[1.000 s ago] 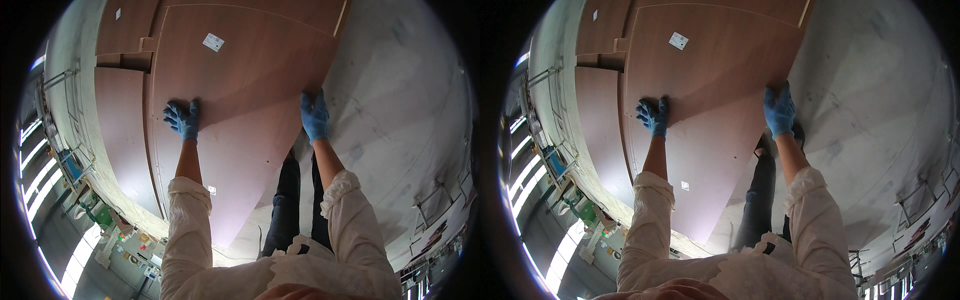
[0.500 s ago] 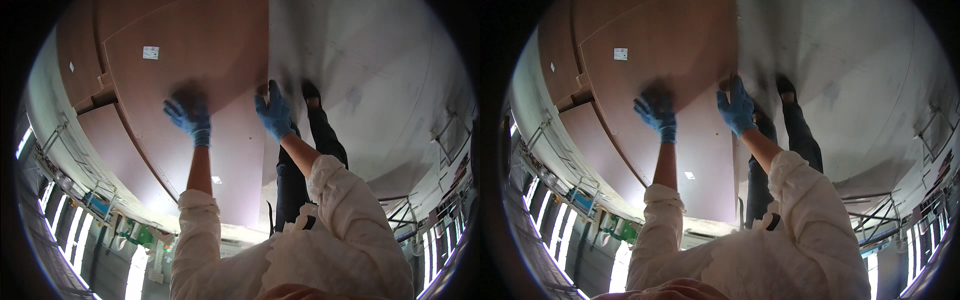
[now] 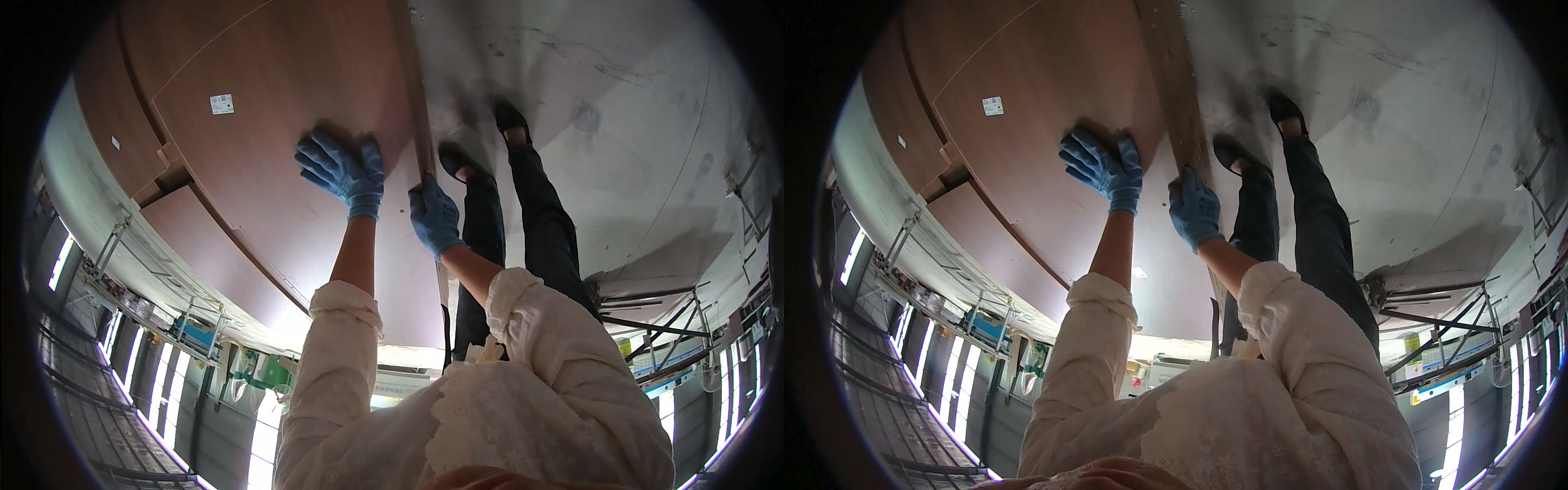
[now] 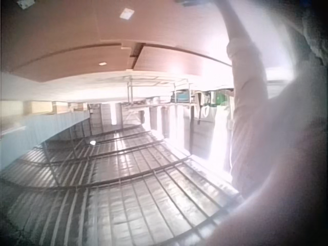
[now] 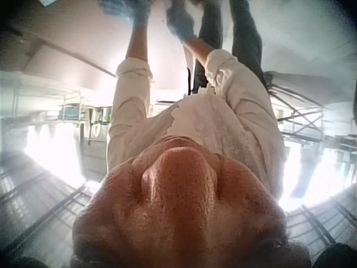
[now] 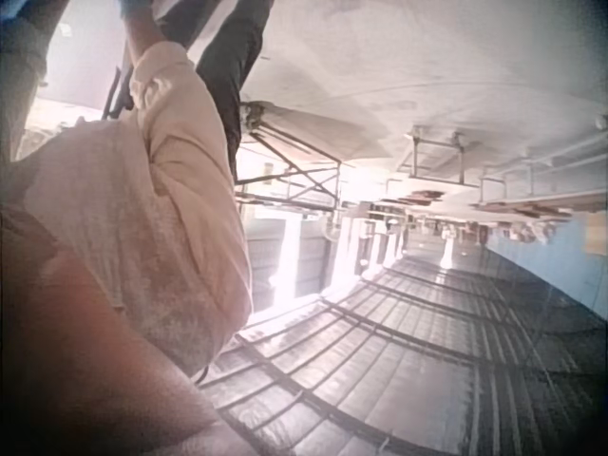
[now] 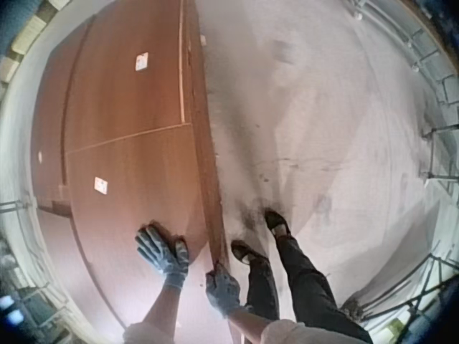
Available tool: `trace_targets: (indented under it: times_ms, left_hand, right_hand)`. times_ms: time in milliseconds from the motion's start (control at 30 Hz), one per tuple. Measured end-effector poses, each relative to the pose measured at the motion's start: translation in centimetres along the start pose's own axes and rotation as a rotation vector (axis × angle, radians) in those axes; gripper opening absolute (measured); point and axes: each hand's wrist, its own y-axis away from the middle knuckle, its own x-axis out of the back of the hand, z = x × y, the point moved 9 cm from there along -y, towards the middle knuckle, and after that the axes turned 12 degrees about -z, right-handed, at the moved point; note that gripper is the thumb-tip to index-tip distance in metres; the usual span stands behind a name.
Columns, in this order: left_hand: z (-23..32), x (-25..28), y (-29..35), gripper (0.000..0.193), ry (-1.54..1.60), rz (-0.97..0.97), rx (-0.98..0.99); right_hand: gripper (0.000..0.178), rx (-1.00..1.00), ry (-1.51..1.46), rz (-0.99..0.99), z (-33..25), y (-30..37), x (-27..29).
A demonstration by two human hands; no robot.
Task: The person wipes the surface of several brown wood panels with a cloth, pours liquid onto the cloth, and applies a substance from a tube to the panel surface. The person then stacks the treated panels.
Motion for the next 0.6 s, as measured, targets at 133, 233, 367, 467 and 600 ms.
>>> trace_targets:
  times_ms: [133,233,367,467,600]
  left_hand:
    - [0.3,0.1,0.0,0.103,-0.001,-0.009,0.026]
    - [0.6,0.4,-0.1,0.101,-0.029,-0.047,0.054]
    - [1.1,0.9,0.1,0.1,-0.051,-0.05,0.045]
    - [0.8,0.3,0.4,0.101,-0.038,-0.084,0.048]
    - [0.6,0.0,0.7,0.1,-0.039,-0.059,0.023]
  right_hand:
    - [0.042,0.001,-0.001,0.006,0.4,0.1,0.2]
    - [0.036,-0.005,-0.007,0.03,0.4,0.3,0.4]
    - [0.033,-0.022,0.005,0.029,0.3,0.9,0.7]
    - [0.03,-0.084,0.05,0.008,0.8,1.5,0.8]
    - [0.032,-0.048,0.046,-0.024,1.0,1.4,0.3]
